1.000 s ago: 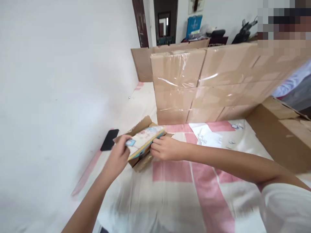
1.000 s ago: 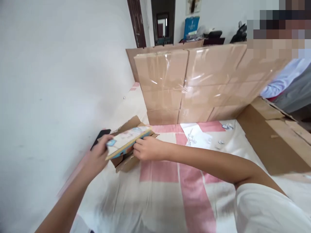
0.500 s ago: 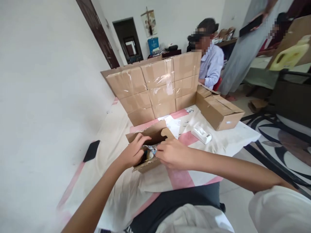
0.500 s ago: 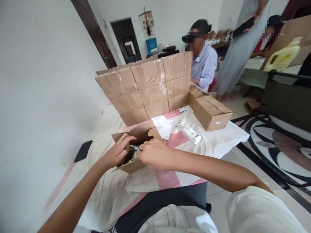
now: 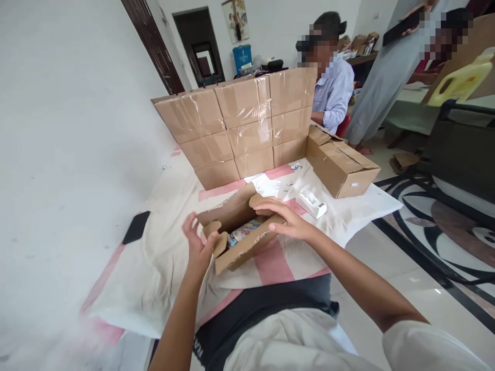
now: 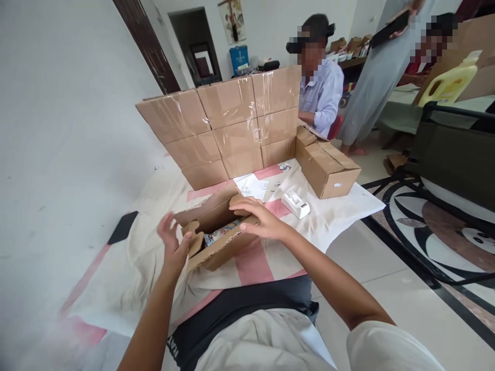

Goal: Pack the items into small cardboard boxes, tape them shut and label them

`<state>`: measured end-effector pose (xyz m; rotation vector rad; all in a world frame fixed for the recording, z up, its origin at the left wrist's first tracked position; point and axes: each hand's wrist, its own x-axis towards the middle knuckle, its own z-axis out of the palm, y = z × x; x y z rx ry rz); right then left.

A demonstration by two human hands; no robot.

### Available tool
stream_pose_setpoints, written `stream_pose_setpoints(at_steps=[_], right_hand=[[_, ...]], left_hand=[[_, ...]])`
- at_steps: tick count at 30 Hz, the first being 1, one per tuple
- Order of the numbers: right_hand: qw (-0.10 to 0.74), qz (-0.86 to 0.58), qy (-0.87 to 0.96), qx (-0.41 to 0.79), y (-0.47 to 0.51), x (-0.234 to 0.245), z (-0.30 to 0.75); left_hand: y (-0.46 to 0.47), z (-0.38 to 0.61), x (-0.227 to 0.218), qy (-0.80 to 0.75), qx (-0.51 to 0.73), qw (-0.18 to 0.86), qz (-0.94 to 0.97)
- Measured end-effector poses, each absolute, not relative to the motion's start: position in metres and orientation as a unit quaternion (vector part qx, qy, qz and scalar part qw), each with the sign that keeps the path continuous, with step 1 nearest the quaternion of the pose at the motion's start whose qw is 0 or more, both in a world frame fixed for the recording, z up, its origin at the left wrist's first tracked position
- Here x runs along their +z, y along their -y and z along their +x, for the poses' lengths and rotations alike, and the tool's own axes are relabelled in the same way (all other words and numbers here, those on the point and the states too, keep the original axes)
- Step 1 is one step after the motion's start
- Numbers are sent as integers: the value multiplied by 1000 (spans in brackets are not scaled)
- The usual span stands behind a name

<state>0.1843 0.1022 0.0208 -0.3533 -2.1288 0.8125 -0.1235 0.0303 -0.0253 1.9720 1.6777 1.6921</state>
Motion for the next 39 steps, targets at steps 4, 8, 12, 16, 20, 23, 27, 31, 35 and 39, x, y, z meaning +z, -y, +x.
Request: stream_pose_setpoints(at_steps=[4,8,12,16,20,23,27,31,35,39], right_hand=[[456,-204,780,377,-93,8,171],[535,-232,741,334,-94,7,168],[523,-224,714,409,-115,-9,167],[524,-343,621,471,-133,-22,152],[523,-387,609,453,-128,-24,127],[559,-376,609,419,-117,-30,117],[575,-444,566,390,-121,-35,157],[578,-587,491,284,-140,-24,249],[451,-688,469,322,-151,-17,312],[344,-704,467,411,-155,-12,327]], left_hand=[[-40,-129,-6,-538,468,195,673],[-53,-150,9,-516,404,220,723],[-60,-168,11,-474,383,243,755],[-43,-164,21,-481,358,274,752],[-14,-116,34,-558,216,132,790],[-6,-78,29,-571,113,-9,813],[-22,-84,8,-579,93,-93,804],[-36,-114,-5,-552,120,-107,818],[-29,-109,3,-514,192,-140,824],[-18,-53,7,-314,403,-137,849]])
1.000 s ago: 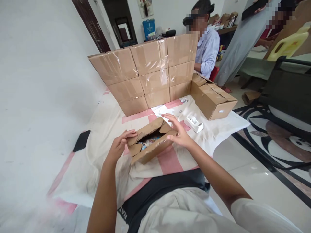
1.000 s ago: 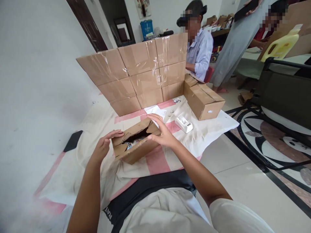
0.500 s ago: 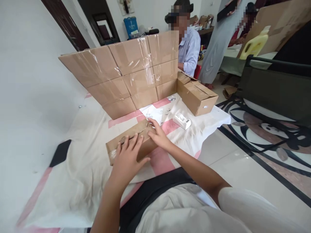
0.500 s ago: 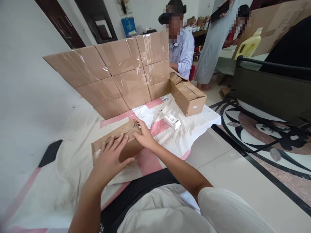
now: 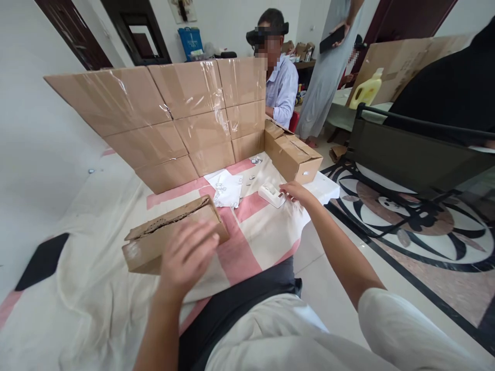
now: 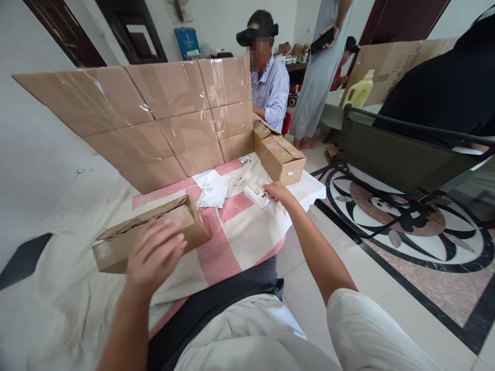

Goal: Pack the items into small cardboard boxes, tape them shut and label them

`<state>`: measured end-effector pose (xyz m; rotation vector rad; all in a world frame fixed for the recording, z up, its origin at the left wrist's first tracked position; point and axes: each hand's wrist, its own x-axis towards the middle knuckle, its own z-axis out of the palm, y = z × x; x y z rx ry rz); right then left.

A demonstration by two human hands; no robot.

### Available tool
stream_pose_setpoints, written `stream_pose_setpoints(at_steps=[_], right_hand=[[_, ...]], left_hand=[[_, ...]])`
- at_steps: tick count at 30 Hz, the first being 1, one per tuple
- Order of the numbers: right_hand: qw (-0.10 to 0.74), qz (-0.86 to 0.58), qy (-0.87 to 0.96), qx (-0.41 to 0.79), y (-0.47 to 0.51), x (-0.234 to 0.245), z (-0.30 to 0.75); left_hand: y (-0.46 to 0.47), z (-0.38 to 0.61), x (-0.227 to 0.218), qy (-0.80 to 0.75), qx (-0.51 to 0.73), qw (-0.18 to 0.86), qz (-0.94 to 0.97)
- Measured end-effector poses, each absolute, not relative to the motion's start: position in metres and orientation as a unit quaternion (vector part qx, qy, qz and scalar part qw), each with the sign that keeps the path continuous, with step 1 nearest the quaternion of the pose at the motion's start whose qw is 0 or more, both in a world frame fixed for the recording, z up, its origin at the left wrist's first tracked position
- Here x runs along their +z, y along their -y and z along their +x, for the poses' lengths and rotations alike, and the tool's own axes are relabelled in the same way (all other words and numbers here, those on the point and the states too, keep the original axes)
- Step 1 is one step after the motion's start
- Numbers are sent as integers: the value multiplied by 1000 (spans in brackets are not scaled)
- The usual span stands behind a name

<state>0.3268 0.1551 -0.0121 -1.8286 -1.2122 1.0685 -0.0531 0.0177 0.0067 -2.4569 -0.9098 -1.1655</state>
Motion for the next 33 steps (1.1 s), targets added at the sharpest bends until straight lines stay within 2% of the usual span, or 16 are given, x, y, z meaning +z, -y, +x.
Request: stream_pose_setpoints(at_steps=[2,4,6,7,8,11,19,27,33], right_hand=[[308,-704,470,435,-158,-7,327],[271,-708,475,447,-162,-2,326],[236,-716,481,448,-168,3,325],[219,-719,487,446,-171,5,324],[204,-720,492,444,-173,6,324],[175,-720,510,437,-179,11,325],[217,-706,525,423,-164,21,341],[238,-708,500,439,-119,-18,338],[244,-715,512,409,-105,1,340]], left_hand=[[-26,-4,-3,237,-439,98,-861],[-49,52,-19,244,-432,58,-866],[-84,108,-38,313,-430,12,-847],[-103,131,-47,374,-419,-34,-827],[-120,151,-55,457,-376,-131,-795],[-156,186,-75,527,-340,-225,-745],[-162,189,-91,551,-334,-258,-720],[-161,188,-88,534,-349,-236,-733],[-163,189,-88,551,-338,-238,-725]])
